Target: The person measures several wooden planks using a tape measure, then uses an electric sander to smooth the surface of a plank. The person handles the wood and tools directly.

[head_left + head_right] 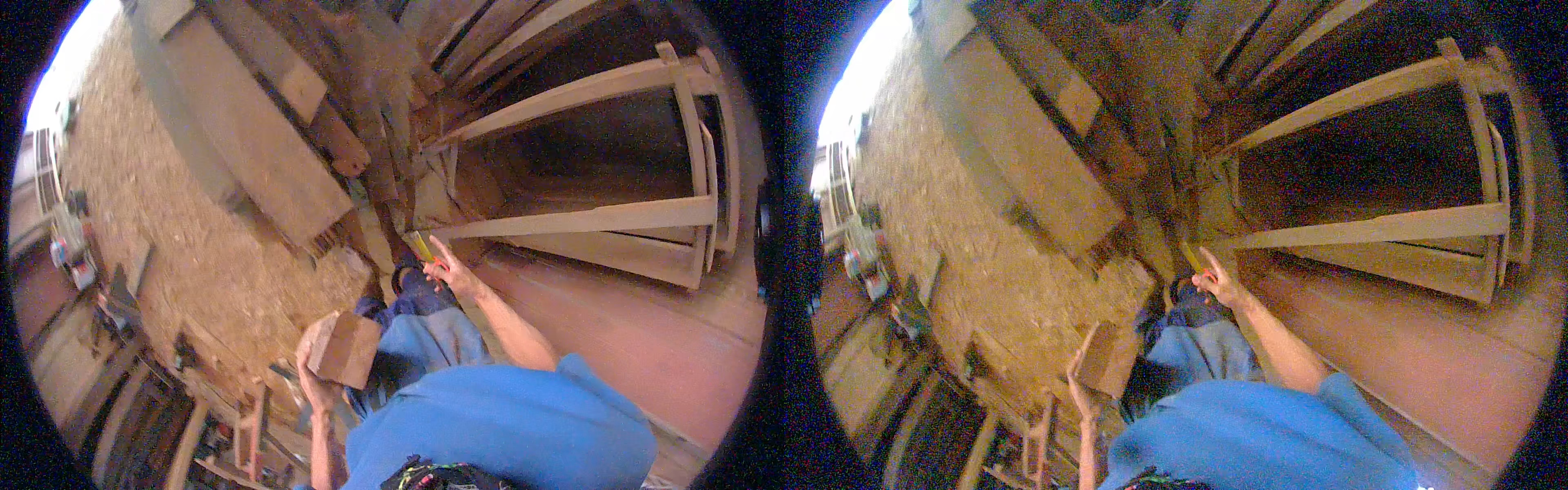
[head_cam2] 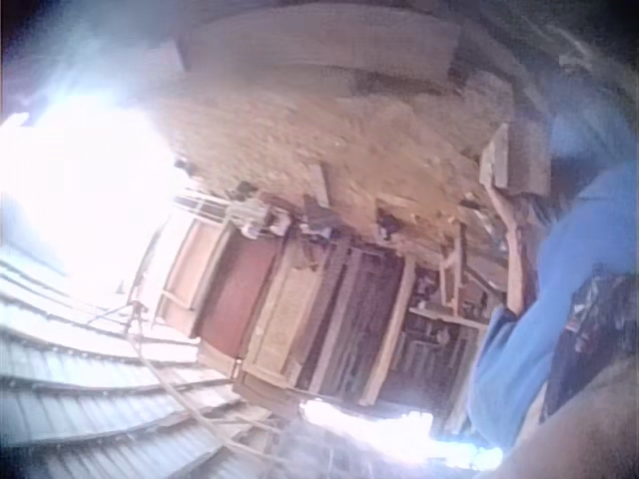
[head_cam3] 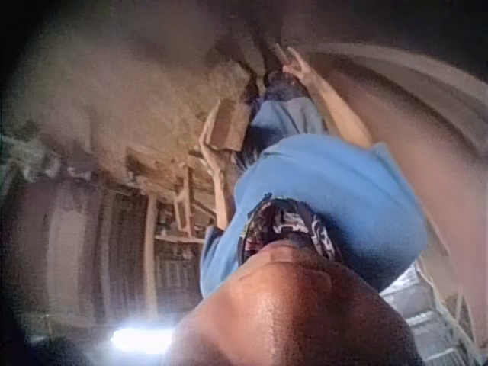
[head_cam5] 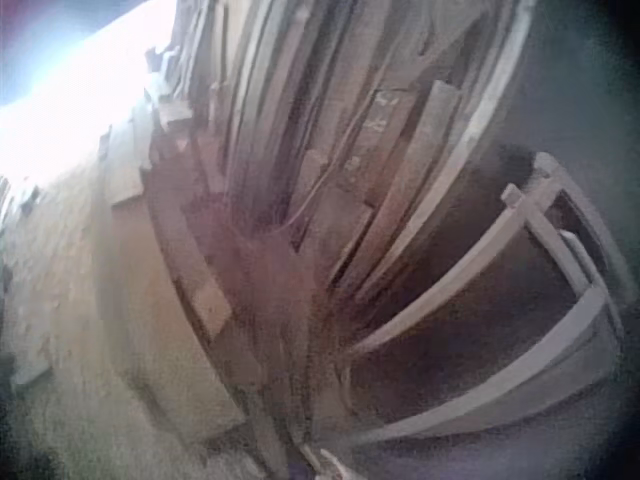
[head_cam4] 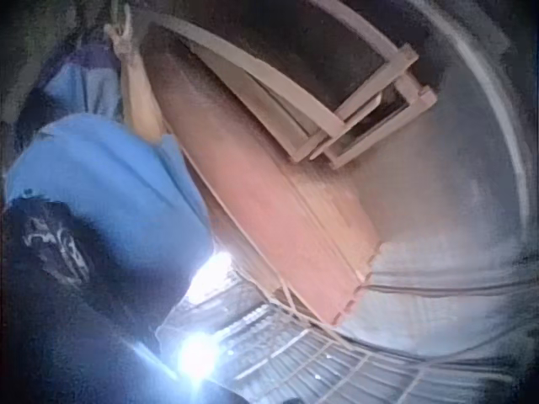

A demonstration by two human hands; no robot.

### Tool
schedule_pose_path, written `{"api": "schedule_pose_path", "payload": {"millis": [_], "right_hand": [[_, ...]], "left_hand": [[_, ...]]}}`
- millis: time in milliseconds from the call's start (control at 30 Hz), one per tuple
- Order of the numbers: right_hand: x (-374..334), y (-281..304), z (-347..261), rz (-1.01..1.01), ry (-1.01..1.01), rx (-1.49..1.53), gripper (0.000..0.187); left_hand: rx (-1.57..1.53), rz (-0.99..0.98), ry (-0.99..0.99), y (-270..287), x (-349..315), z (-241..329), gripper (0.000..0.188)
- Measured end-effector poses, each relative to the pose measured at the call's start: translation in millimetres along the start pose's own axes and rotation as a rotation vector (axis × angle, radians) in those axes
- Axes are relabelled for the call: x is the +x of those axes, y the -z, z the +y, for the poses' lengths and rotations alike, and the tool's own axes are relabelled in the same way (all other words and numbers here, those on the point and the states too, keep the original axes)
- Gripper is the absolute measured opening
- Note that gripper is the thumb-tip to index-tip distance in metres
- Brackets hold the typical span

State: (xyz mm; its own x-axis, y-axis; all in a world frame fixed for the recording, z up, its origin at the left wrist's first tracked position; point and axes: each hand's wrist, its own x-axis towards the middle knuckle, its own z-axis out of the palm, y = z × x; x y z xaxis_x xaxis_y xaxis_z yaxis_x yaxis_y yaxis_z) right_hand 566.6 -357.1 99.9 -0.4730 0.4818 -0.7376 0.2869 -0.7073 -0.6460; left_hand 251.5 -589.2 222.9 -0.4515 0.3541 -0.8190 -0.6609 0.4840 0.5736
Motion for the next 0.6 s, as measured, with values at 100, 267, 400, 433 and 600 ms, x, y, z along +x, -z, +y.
{"api": "schedule_pose_path", "payload": {"millis": [100, 267, 400, 433, 600], "right_hand": [[14, 2, 8, 0.036, 0.005, -0.041, 0.090], [23, 10, 20, 0.039, 0.077, 0.145, 0.088], [21, 37, 18, 0.081, 0.041, 0.175, 0.077], [19, 46, 16, 0.108, -0.043, 0.160, 0.073], [11, 82, 35, 0.142, -0.171, 0.261, 0.052]], "left_hand": [[-0.441, 0.029, 0.219, -3, 2, 8, 0.088], [0.169, -0.031, -0.132, -14, -8, 15, 0.069], [0.046, 0.091, 0.077, -41, -8, 60, 0.087], [0.515, 0.014, -0.190, -49, -4, 74, 0.090], [1.184, 0.132, -0.583, -82, 54, 166, 0.102]]}}
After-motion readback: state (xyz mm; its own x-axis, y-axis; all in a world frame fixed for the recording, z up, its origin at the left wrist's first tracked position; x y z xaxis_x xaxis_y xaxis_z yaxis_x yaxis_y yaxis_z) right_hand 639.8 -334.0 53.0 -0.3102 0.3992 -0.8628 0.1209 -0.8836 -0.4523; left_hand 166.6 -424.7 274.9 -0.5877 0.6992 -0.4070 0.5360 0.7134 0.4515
